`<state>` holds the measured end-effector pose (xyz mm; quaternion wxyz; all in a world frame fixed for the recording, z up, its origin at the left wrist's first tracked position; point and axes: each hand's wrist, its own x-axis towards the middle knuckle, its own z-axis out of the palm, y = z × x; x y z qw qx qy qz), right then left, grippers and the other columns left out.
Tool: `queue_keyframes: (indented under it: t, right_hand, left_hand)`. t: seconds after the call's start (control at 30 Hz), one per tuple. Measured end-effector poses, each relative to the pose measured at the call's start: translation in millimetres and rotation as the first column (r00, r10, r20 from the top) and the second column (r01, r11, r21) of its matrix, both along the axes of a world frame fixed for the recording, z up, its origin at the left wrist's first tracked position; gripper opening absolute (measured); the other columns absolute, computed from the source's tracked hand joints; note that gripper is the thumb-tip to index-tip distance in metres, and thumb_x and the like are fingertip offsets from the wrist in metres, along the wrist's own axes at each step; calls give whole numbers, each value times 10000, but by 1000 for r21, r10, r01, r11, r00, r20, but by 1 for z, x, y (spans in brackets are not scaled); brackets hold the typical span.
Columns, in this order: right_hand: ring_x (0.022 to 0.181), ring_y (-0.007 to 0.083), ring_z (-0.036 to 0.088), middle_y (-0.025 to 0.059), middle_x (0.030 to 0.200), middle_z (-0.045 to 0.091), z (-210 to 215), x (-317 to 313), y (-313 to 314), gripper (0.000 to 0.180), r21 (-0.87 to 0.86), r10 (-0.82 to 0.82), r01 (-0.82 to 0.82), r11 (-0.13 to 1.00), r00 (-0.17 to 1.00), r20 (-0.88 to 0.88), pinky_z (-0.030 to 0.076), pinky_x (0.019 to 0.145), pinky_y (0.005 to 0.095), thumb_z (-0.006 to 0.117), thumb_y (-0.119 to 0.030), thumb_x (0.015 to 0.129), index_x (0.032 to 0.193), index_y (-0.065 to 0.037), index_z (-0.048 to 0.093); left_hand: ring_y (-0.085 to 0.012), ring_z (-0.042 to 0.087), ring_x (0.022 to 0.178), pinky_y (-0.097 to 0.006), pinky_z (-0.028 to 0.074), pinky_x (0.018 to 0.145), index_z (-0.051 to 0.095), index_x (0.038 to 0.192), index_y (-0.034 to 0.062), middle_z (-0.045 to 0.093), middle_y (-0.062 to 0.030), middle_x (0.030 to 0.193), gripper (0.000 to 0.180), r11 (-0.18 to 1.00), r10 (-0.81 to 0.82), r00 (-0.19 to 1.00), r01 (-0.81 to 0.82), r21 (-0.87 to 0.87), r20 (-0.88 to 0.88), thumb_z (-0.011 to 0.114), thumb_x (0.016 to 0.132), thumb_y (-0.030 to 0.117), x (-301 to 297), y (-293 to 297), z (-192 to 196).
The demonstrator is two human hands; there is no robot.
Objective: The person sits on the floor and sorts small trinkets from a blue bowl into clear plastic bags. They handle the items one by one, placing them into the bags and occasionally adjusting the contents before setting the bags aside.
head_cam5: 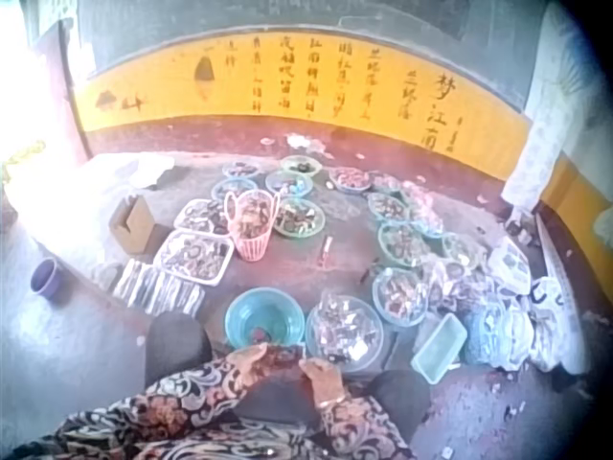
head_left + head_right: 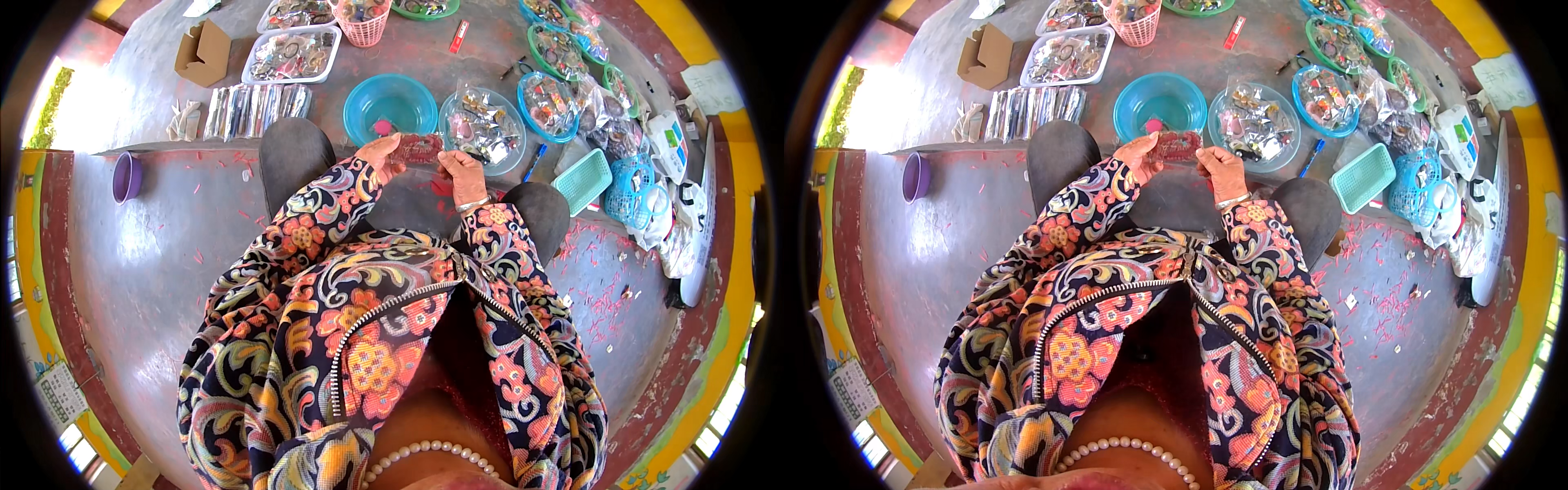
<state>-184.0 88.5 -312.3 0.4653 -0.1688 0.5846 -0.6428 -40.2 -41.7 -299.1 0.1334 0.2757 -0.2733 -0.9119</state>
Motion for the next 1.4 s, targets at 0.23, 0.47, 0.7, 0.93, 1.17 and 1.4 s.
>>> queue_keyframes:
  t: [0.23,0.47,0.7,0.93,1.17,1.4]
  right_hand:
    - [520,73,472,15,589,547,-6,-14,2,142,-93,-128,133,987,990,62,367,497,200,625,-158,757,724,-22,596]
    - [517,84,481,26,598,560,-11,-12,1,138,-74,-159,166,983,983,92,376,504,204,632,-145,749,728,-13,598]
    - [520,93,492,35,602,564,-8,-9,0,138,-67,-167,171,983,984,60,388,508,208,633,-138,746,750,-3,603]
    - [521,91,496,36,617,571,-10,-20,4,127,-71,-135,145,987,982,133,395,505,208,634,-132,744,760,-9,607]
    - [533,76,489,19,641,565,-4,-12,3,191,97,38,-38,995,999,11,383,483,196,571,-213,796,801,-26,609]
    - [535,72,495,24,709,576,-10,-14,5,246,187,38,-41,982,999,16,374,457,199,483,-254,840,878,-41,599]
  left_hand:
    - [-153,598,788,-176,400,427,520,935,52,593,-94,948,231,992,-111,982,119,-43,152,534,823,253,-2,-4,10]
    - [-168,610,730,-193,396,424,525,870,17,614,-116,805,259,920,-228,919,311,-238,321,522,830,273,-4,-5,-9]
    - [-149,597,698,-216,413,470,559,811,19,614,-92,767,269,889,-217,944,297,-350,248,517,831,284,0,-11,-21]
    - [-159,588,757,-218,434,493,500,973,42,588,-87,877,367,924,-237,911,319,-210,338,587,776,339,-3,-4,-6]
    - [-140,582,722,-202,388,459,509,963,80,587,-43,856,233,950,-109,943,192,-247,315,552,807,248,-3,-5,-20]
    - [-180,581,631,-229,473,485,506,895,-2,569,-96,758,178,976,209,948,-188,-105,242,548,791,136,-12,-32,-65]
